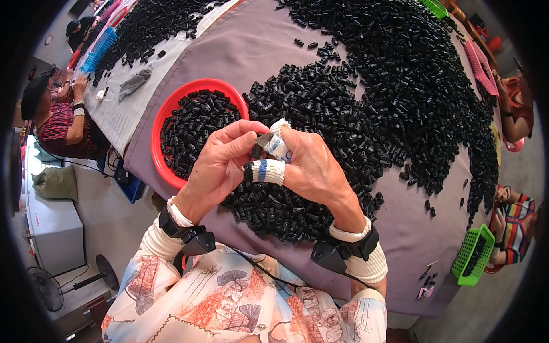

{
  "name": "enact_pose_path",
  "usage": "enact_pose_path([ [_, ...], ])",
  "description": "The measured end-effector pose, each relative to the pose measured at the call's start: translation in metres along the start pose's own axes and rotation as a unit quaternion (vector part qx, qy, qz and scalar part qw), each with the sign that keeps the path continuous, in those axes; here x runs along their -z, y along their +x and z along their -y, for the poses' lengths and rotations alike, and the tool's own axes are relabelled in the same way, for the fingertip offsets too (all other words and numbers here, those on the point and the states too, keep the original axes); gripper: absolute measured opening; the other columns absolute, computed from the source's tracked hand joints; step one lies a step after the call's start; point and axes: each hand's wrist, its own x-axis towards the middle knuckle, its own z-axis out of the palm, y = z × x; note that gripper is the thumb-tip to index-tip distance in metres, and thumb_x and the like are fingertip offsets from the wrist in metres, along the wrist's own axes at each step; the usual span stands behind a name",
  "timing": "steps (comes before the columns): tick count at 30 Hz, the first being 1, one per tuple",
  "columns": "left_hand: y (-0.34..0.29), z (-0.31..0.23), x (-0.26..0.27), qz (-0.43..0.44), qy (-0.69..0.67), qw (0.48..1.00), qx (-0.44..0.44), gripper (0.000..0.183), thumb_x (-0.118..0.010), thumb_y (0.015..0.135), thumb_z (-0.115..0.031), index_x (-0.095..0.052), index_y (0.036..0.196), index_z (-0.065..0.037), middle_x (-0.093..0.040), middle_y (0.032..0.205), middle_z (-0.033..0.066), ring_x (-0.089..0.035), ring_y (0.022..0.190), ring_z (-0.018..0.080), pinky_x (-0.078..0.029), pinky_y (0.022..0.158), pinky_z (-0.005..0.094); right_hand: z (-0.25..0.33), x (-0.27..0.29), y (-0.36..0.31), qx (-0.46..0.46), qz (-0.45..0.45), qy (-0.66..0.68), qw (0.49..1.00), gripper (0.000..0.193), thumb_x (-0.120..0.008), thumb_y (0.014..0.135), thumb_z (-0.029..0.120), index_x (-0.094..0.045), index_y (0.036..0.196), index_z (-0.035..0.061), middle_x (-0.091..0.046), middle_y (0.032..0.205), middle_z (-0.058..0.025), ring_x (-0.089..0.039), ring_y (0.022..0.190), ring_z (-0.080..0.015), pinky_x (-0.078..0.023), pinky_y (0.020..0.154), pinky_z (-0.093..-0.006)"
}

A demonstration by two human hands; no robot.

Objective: Sort through small black plastic components on a table.

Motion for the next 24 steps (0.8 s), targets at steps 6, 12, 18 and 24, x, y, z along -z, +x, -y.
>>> enact_pose_path([
  [6, -0.0001, 0.0032, 0.0012, -0.019, 0.051, 0.998, -0.024, 0.019, -0.055, 0.088, -0.012, -0.057, 0.102, 0.0, -0.062, 0.092, 0.0062, -0.06, 0.083, 0.0111, -0.049, 0.075, 0.0256, 0.005, -0.0007, -0.0005, 0.008, 0.004, -0.013, 1.0, 0.037, -0.072, 0.069, 0.029, -0.052, 0.078, -0.0005, -0.049, 0.059, -0.0063, -0.045, 0.051, -0.0167, -0.039, 0.051, -0.0303],
  [12, 0.0017, 0.0011, -0.0036, -0.017, -0.014, 1.0, -0.011, 0.018, -0.052, 0.089, -0.01, -0.056, 0.103, 0.001, -0.061, 0.091, 0.0055, -0.058, 0.081, 0.0097, -0.05, 0.074, 0.0242, 0.003, -0.0026, -0.0014, 0.0, -0.033, 0.009, 0.999, 0.035, -0.073, 0.067, 0.027, -0.053, 0.077, 0.0004, -0.049, 0.06, -0.005, -0.045, 0.052, -0.0152, -0.039, 0.05, -0.0285],
  [18, -0.0005, 0.0019, -0.0017, -0.016, -0.03, 0.999, -0.015, 0.019, -0.055, 0.087, -0.008, -0.055, 0.104, 0.001, -0.061, 0.091, 0.0069, -0.059, 0.082, 0.0112, -0.049, 0.075, 0.0255, 0.0081, -0.0011, -0.0001, -0.028, -0.052, 0.011, 0.998, 0.031, -0.074, 0.063, 0.022, -0.054, 0.075, 0.002, -0.048, 0.062, -0.0023, -0.045, 0.055, -0.0128, -0.038, 0.052, -0.0272],
  [24, 0.0002, -0.0008, -0.0044, -0.042, 0.055, 0.997, -0.015, 0.021, -0.059, 0.081, -0.003, -0.056, 0.101, 0.001, -0.061, 0.091, 0.007, -0.059, 0.082, 0.0123, -0.049, 0.077, 0.0262, 0.0069, -0.0037, -0.0015, -0.03, -0.067, 0.021, 0.997, 0.029, -0.074, 0.061, 0.015, -0.053, 0.076, 0.002, -0.048, 0.062, -0.0027, -0.045, 0.055, -0.0133, -0.038, 0.052, -0.0275],
])
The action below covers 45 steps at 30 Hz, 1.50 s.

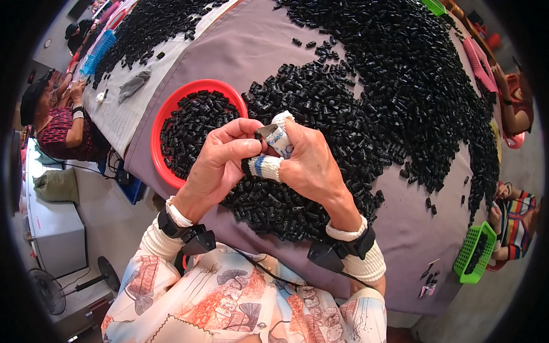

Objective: Sort through small black plastic components on a table.

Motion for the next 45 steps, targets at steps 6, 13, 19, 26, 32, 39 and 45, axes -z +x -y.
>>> enact_pose_path([
  [6, 0.0019, 0.0016, -0.001, 0.008, -0.028, 1.0, -0.005, 0.017, -0.057, 0.084, -0.006, -0.057, 0.099, 0.001, -0.061, 0.091, 0.0072, -0.059, 0.08, 0.0118, -0.049, 0.075, 0.0254, 0.0026, -0.0004, -0.0001, 0.002, -0.005, 0.0, 1.0, 0.03, -0.074, 0.063, 0.017, -0.052, 0.076, 0.0014, -0.048, 0.063, -0.0035, -0.045, 0.056, -0.0122, -0.038, 0.052, -0.027],
  [13, -0.0006, 0.0031, 0.0027, 0.008, -0.031, 0.999, 0.001, 0.019, -0.053, 0.088, -0.009, -0.057, 0.104, 0.001, -0.061, 0.09, 0.0042, -0.057, 0.079, 0.008, -0.049, 0.073, 0.0229, -0.0005, 0.0046, 0.0005, -0.007, 0.022, -0.019, 1.0, 0.031, -0.074, 0.064, 0.02, -0.053, 0.076, 0.0011, -0.049, 0.062, -0.0036, -0.045, 0.055, -0.0117, -0.038, 0.051, -0.0268],
  [19, -0.0003, 0.004, 0.0053, 0.022, -0.045, 0.999, -0.001, 0.021, -0.052, 0.089, -0.01, -0.054, 0.106, 0.002, -0.061, 0.091, 0.0081, -0.061, 0.081, 0.0122, -0.05, 0.076, 0.0259, -0.0051, 0.0076, 0.0021, 0.02, 0.046, -0.037, 0.998, 0.034, -0.073, 0.065, 0.025, -0.053, 0.076, 0.0001, -0.048, 0.059, -0.0055, -0.045, 0.051, -0.0146, -0.038, 0.049, -0.029],
  [26, -0.001, 0.0042, 0.0053, 0.012, -0.041, 0.999, -0.001, 0.02, -0.052, 0.089, -0.009, -0.054, 0.105, 0.002, -0.062, 0.094, 0.0087, -0.061, 0.083, 0.0131, -0.05, 0.076, 0.0263, -0.0042, 0.0075, 0.0034, 0.026, 0.059, -0.051, 0.997, 0.036, -0.073, 0.065, 0.026, -0.053, 0.076, -0.0013, -0.051, 0.059, -0.0086, -0.047, 0.051, -0.018, -0.04, 0.051, -0.0311],
  [32, -0.0013, 0.0042, 0.0044, 0.017, -0.037, 0.999, -0.003, 0.019, -0.052, 0.088, -0.008, -0.055, 0.105, 0.001, -0.062, 0.094, 0.0083, -0.061, 0.084, 0.0128, -0.05, 0.077, 0.026, -0.0069, 0.0081, 0.0027, 0.026, 0.068, -0.061, 0.996, 0.036, -0.073, 0.065, 0.027, -0.054, 0.077, -0.0013, -0.052, 0.06, -0.0098, -0.049, 0.051, -0.0194, -0.04, 0.051, -0.0316],
  [39, -0.0007, 0.0053, 0.004, 0.023, -0.025, 0.999, -0.006, 0.016, -0.055, 0.087, -0.008, -0.058, 0.101, 0.0, -0.061, 0.094, 0.0055, -0.058, 0.084, 0.0098, -0.05, 0.076, 0.0234, -0.0018, 0.008, 0.0012, 0.023, 0.086, -0.032, 0.995, 0.032, -0.07, 0.069, 0.024, -0.053, 0.079, -0.0011, -0.049, 0.06, -0.0075, -0.045, 0.052, -0.0159, -0.039, 0.051, -0.0304],
  [45, -0.0016, 0.0046, 0.0024, 0.032, -0.013, 0.999, -0.022, 0.016, -0.055, 0.087, -0.007, -0.058, 0.101, 0.001, -0.061, 0.094, 0.0054, -0.058, 0.084, 0.0095, -0.05, 0.076, 0.0234, -0.0057, 0.0075, 0.0, 0.033, 0.088, -0.018, 0.995, 0.031, -0.069, 0.071, 0.024, -0.053, 0.079, -0.002, -0.047, 0.059, -0.0076, -0.043, 0.051, -0.0164, -0.039, 0.051, -0.0311],
])
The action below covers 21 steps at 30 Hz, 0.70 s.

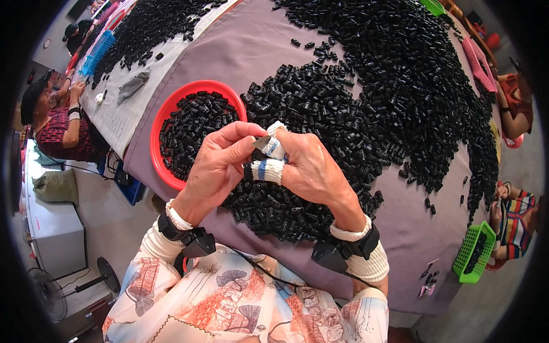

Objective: Sort through small black plastic components on a table.

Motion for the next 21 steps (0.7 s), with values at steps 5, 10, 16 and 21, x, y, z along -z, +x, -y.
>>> enact_pose_path([
  [5, -0.001, -0.001, 0.0, -0.007, 0.011, 1.0, -0.004, 0.017, -0.055, 0.087, -0.007, -0.058, 0.102, 0.0, -0.061, 0.094, 0.0054, -0.058, 0.083, 0.0092, -0.05, 0.075, 0.0231, 0.008, -0.001, 0.001, 0.004, -0.001, -0.009, 1.0, 0.032, -0.069, 0.072, 0.024, -0.052, 0.078, -0.0025, -0.047, 0.059, -0.0095, -0.043, 0.051, -0.0185, -0.039, 0.051, -0.0316],
  [10, -0.001, -0.002, 0.001, -0.004, 0.016, 1.0, 0.002, 0.017, -0.055, 0.088, -0.008, -0.058, 0.102, 0.0, -0.061, 0.094, 0.0053, -0.058, 0.084, 0.0092, -0.05, 0.075, 0.0233, 0.004, -0.001, 0.003, 0.005, 0.007, -0.019, 1.0, 0.032, -0.068, 0.072, 0.024, -0.053, 0.078, -0.0026, -0.048, 0.059, -0.0098, -0.043, 0.051, -0.0186, -0.039, 0.051, -0.032],
  [16, -0.002, -0.003, -0.001, -0.015, 0.019, 0.999, 0.024, 0.022, -0.054, 0.089, -0.011, -0.057, 0.107, 0.001, -0.061, 0.097, 0.0058, -0.058, 0.087, 0.0096, -0.049, 0.079, 0.0243, 0.0, -0.002, 0.002, -0.009, 0.009, 0.011, 1.0, 0.032, -0.067, 0.073, 0.025, -0.054, 0.078, -0.0027, -0.048, 0.059, -0.0084, -0.044, 0.053, -0.0161, -0.039, 0.051, -0.0313],
  [21, -0.001, -0.002, 0.002, 0.003, 0.008, 0.999, 0.043, 0.022, -0.054, 0.089, -0.012, -0.057, 0.107, 0.001, -0.061, 0.098, 0.0063, -0.058, 0.088, 0.01, -0.048, 0.08, 0.0243, -0.001, 0.0, 0.001, -0.01, 0.01, 0.002, 1.0, 0.031, -0.067, 0.073, 0.026, -0.055, 0.08, -0.0023, -0.048, 0.058, -0.0076, -0.042, 0.052, -0.0147, -0.039, 0.051, -0.0305],
])
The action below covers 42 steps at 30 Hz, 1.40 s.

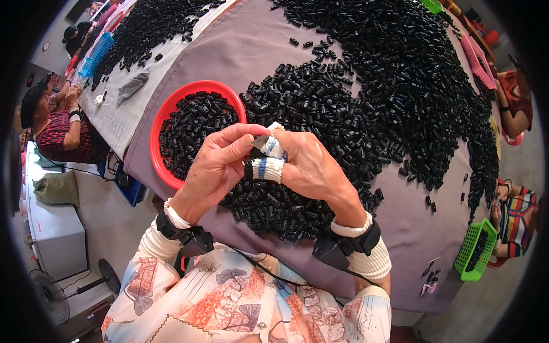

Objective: Sort through small black plastic components on a table.

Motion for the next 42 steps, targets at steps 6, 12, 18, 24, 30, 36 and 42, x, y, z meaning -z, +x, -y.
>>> enact_pose_path([
  [6, 0.0, 0.006, -0.001, -0.005, 0.008, 0.999, -0.034, 0.02, -0.054, 0.088, -0.012, -0.058, 0.103, 0.001, -0.061, 0.097, 0.0063, -0.058, 0.087, 0.0103, -0.048, 0.079, 0.0244, 0.003, 0.001, -0.001, 0.01, 0.006, -0.022, 1.0, 0.032, -0.066, 0.074, 0.025, -0.053, 0.079, -0.0032, -0.048, 0.057, -0.0104, -0.043, 0.05, -0.0179, -0.039, 0.05, -0.0321],
  [12, 0.002, 0.003, -0.001, -0.004, -0.005, 1.0, -0.024, 0.02, -0.053, 0.089, -0.011, -0.058, 0.103, 0.001, -0.061, 0.096, 0.0064, -0.058, 0.086, 0.0108, -0.049, 0.078, 0.0249, 0.001, 0.0, 0.0, 0.017, -0.015, -0.079, 0.997, 0.032, -0.068, 0.072, 0.025, -0.053, 0.077, -0.003, -0.05, 0.059, -0.0111, -0.048, 0.052, -0.0176, -0.039, 0.05, -0.032],
  [18, 0.002, 0.003, -0.002, 0.017, -0.08, 0.997, -0.005, 0.023, -0.051, 0.09, -0.014, -0.055, 0.107, 0.001, -0.061, 0.094, 0.006, -0.058, 0.085, 0.011, -0.048, 0.079, 0.0262, 0.003, 0.0, 0.0, -0.013, -0.04, 0.017, 0.999, 0.032, -0.072, 0.067, 0.026, -0.055, 0.075, 0.0006, -0.05, 0.061, -0.0038, -0.046, 0.054, -0.0126, -0.038, 0.051, -0.0276],
  [24, 0.0, 0.003, -0.001, -0.006, -0.071, 0.997, -0.008, 0.023, -0.051, 0.09, -0.014, -0.055, 0.108, 0.0, -0.06, 0.092, 0.0051, -0.057, 0.083, 0.0101, -0.048, 0.079, 0.0267, 0.003, -0.004, -0.002, -0.045, -0.068, 0.015, 0.997, 0.03, -0.074, 0.065, 0.024, -0.055, 0.074, 0.0022, -0.049, 0.061, -0.0027, -0.045, 0.054, -0.0119, -0.037, 0.05, -0.0269],
  [30, -0.002, 0.002, -0.006, -0.027, -0.029, 0.999, -0.021, 0.021, -0.054, 0.087, -0.009, -0.056, 0.106, 0.001, -0.06, 0.092, 0.0054, -0.057, 0.083, 0.0109, -0.048, 0.078, 0.0262, 0.003, -0.005, -0.003, -0.038, -0.084, 0.024, 0.995, 0.029, -0.073, 0.065, 0.022, -0.054, 0.073, 0.0015, -0.049, 0.061, -0.0029, -0.045, 0.054, -0.0117, -0.037, 0.05, -0.027],
  [36, 0.002, 0.003, -0.001, -0.016, -0.031, 0.999, -0.02, 0.019, -0.054, 0.087, -0.008, -0.057, 0.103, 0.001, -0.061, 0.091, 0.0064, -0.058, 0.085, 0.0109, -0.049, 0.078, 0.0252, 0.006, -0.005, -0.003, -0.027, -0.077, 0.013, 0.997, 0.028, -0.073, 0.065, 0.021, -0.054, 0.073, 0.001, -0.048, 0.062, -0.0028, -0.045, 0.054, -0.0115, -0.038, 0.051, -0.0266],
  [42, -0.001, 0.003, -0.005, -0.018, -0.036, 0.999, -0.02, 0.021, -0.052, 0.089, -0.011, -0.056, 0.106, 0.002, -0.061, 0.094, 0.0061, -0.058, 0.085, 0.0102, -0.049, 0.077, 0.0253, 0.002, -0.005, -0.003, -0.032, -0.078, 0.031, 0.996, 0.029, -0.073, 0.066, 0.021, -0.054, 0.074, 0.0013, -0.047, 0.061, -0.0026, -0.044, 0.053, -0.0113, -0.038, 0.05, -0.0266],
])
